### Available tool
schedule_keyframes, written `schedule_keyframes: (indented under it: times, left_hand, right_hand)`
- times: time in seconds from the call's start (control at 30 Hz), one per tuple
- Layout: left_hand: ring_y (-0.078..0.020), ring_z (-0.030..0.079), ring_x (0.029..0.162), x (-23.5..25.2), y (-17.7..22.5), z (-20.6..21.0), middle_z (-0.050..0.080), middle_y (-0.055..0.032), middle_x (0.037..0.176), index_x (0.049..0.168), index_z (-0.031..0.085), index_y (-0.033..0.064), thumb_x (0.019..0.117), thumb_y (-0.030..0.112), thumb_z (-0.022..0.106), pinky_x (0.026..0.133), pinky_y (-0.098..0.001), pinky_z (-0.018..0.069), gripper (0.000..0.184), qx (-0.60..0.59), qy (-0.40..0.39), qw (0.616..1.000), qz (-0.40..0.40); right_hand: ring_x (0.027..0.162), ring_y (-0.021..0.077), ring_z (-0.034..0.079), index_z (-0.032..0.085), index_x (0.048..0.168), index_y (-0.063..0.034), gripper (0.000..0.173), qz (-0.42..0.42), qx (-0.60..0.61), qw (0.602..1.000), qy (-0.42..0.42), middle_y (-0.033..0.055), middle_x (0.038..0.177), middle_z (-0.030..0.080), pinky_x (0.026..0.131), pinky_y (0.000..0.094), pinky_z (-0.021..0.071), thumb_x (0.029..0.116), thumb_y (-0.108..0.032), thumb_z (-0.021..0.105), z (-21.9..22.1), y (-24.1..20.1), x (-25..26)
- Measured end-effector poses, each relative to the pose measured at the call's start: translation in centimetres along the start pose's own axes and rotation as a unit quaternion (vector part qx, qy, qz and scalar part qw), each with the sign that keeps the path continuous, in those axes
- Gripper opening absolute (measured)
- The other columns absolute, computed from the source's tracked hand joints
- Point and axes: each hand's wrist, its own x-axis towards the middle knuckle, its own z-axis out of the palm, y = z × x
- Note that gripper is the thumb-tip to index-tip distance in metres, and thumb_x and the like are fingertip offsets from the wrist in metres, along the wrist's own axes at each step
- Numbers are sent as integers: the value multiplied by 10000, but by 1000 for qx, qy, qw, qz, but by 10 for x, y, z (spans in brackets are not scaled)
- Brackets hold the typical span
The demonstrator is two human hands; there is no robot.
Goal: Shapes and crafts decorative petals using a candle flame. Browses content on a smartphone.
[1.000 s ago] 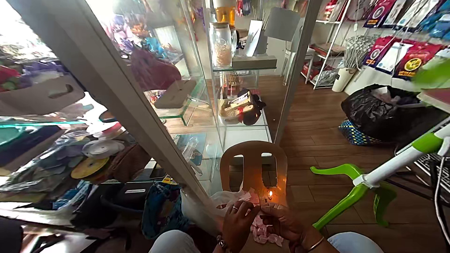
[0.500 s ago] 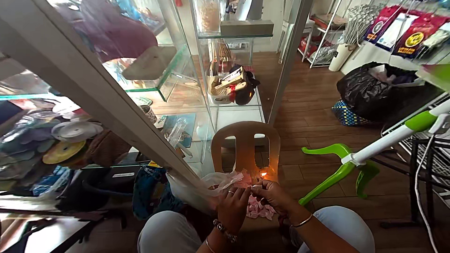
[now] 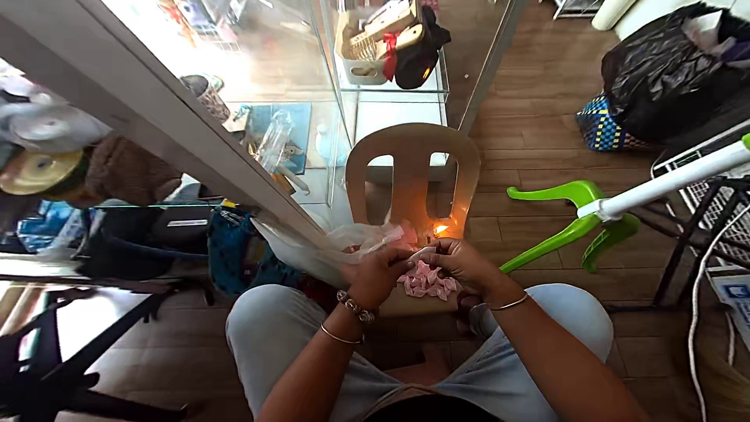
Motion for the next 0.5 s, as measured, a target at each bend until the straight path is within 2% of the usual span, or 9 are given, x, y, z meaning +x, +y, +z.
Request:
schedule_keyframes:
  times: [0.1, 0.23, 0.37, 0.43, 0.5]
  left_hand:
    - [-29, 642, 781, 1, 0, -1, 731, -11, 960, 1116, 724, 47, 988, 131, 677, 710, -220, 525, 160, -25, -4, 999, -21]
    - [-5, 639, 745, 0, -1, -1, 735, 4, 916, 1095, 730, 47, 985, 136, 688, 664, -189, 508, 148, -40, -8, 999, -21]
    - [-15, 634, 703, 1, -1, 2, 726, -3, 869, 1031, 723, 32, 985, 120, 684, 605, -179, 496, 107, -86, -1, 995, -40]
    - [-54, 652, 713, 2, -1, 5, 722, -28, 873, 1009, 721, 28, 994, 120, 671, 596, -205, 511, 105, -130, 15, 989, -75]
    - [-100, 669, 729, 2, 0, 9, 718, -59, 892, 1024, 713, 23, 1004, 116, 654, 606, -237, 536, 112, -208, 38, 970, -117]
  right_hand:
    - [656, 40, 593, 668, 966, -21, 76, -18, -17, 1000, -2, 9, 794, 666, 568, 175, 467, 949, -78, 716, -2, 2, 1]
    - [625, 25, 575, 689, 963, -13, 84, -37, -38, 999, 3, 12, 792, 684, 548, 163, 447, 923, -62, 744, -3, 1, 0]
    - [641, 9, 572, 691, 951, -21, 95, -78, -93, 993, 5, -2, 787, 679, 594, 163, 461, 915, -81, 755, -4, 3, 0]
    - [697, 7, 594, 701, 949, -29, 124, -143, -161, 976, 23, -4, 813, 674, 665, 176, 495, 913, -128, 766, -3, 7, 1]
    - [777, 52, 609, 735, 956, -29, 141, -259, -248, 931, 60, 30, 877, 668, 727, 218, 522, 920, -165, 748, 1, 18, 3]
